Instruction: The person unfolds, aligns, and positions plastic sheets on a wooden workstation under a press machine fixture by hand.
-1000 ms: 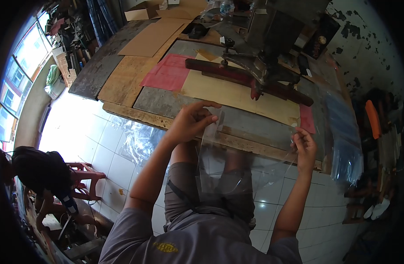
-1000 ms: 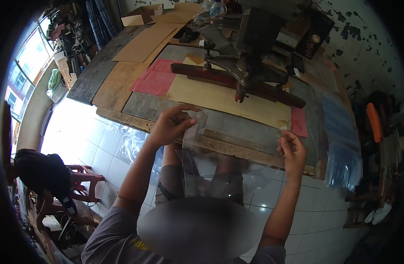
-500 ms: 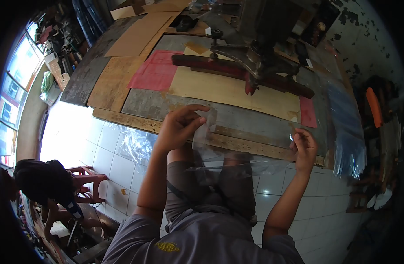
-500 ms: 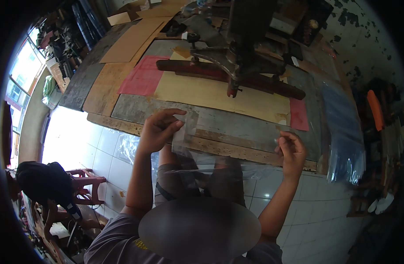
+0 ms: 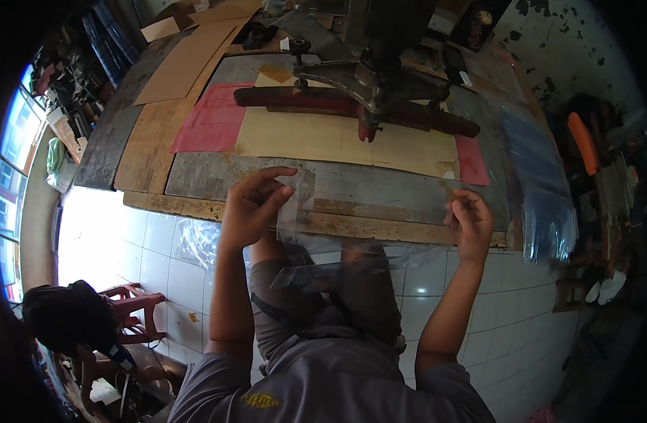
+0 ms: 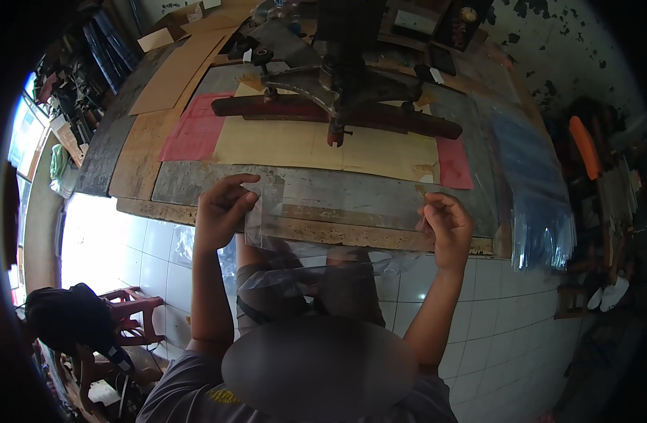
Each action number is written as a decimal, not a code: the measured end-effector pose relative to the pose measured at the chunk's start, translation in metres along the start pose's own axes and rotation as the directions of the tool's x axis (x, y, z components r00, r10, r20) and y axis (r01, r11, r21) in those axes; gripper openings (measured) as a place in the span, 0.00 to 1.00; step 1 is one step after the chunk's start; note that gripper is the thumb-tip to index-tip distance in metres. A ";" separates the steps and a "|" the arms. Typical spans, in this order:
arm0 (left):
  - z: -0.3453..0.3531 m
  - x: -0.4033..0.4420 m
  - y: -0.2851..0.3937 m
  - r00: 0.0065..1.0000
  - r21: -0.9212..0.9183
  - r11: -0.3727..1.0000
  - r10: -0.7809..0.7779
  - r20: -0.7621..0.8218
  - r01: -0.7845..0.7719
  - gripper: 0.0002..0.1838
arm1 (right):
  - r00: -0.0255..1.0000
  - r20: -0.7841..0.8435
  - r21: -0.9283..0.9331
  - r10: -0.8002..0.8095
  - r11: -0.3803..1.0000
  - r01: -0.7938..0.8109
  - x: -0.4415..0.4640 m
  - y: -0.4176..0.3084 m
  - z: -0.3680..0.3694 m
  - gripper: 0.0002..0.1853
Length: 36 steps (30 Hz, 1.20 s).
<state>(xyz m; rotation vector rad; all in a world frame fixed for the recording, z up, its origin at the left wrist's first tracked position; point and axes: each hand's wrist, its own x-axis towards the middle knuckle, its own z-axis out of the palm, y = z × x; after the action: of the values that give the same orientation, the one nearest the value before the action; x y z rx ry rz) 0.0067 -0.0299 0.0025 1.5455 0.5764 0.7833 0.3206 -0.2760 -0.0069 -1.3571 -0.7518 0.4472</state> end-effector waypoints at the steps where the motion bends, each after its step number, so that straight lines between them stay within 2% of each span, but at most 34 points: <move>1: 0.000 0.000 -0.001 1.000 0.010 1.000 0.009 -0.006 -0.009 0.17 | 1.000 0.000 0.009 -0.003 1.000 0.003 0.000 0.000 0.000 0.11; 13: -0.001 0.001 -0.004 1.000 0.031 1.000 0.002 -0.013 -0.001 0.17 | 1.000 0.001 0.036 -0.004 0.999 0.004 0.001 0.000 -0.001 0.13; 16: -0.002 0.001 -0.002 0.999 0.042 0.998 -0.048 -0.022 0.049 0.17 | 1.000 -0.017 0.006 -0.014 1.000 0.014 0.001 -0.001 0.001 0.13; 22: -0.001 0.001 0.000 0.999 0.027 0.999 -0.035 -0.016 0.035 0.16 | 0.999 -0.016 -0.002 -0.039 0.999 0.039 0.000 0.004 -0.001 0.10; 28: 0.000 0.002 0.000 1.000 -0.003 1.000 0.006 -0.008 -0.006 0.16 | 0.998 -0.028 -0.085 -0.050 0.995 0.048 -0.001 0.001 0.001 0.07; 31: -0.001 0.000 0.003 1.000 -0.007 1.000 -0.029 -0.007 0.029 0.16 | 0.998 -0.037 -0.093 -0.057 0.994 0.054 -0.001 0.003 0.001 0.07; 36: -0.002 0.001 0.007 1.000 0.037 0.999 0.003 0.017 -0.003 0.17 | 0.997 -0.069 -0.111 -0.041 0.993 0.033 -0.002 0.002 0.003 0.09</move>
<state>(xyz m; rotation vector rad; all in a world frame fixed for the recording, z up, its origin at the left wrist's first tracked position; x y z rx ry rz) 0.0054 -0.0292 0.0093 1.5862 0.5789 0.7649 0.3173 -0.2744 -0.0087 -1.4524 -0.7502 0.3299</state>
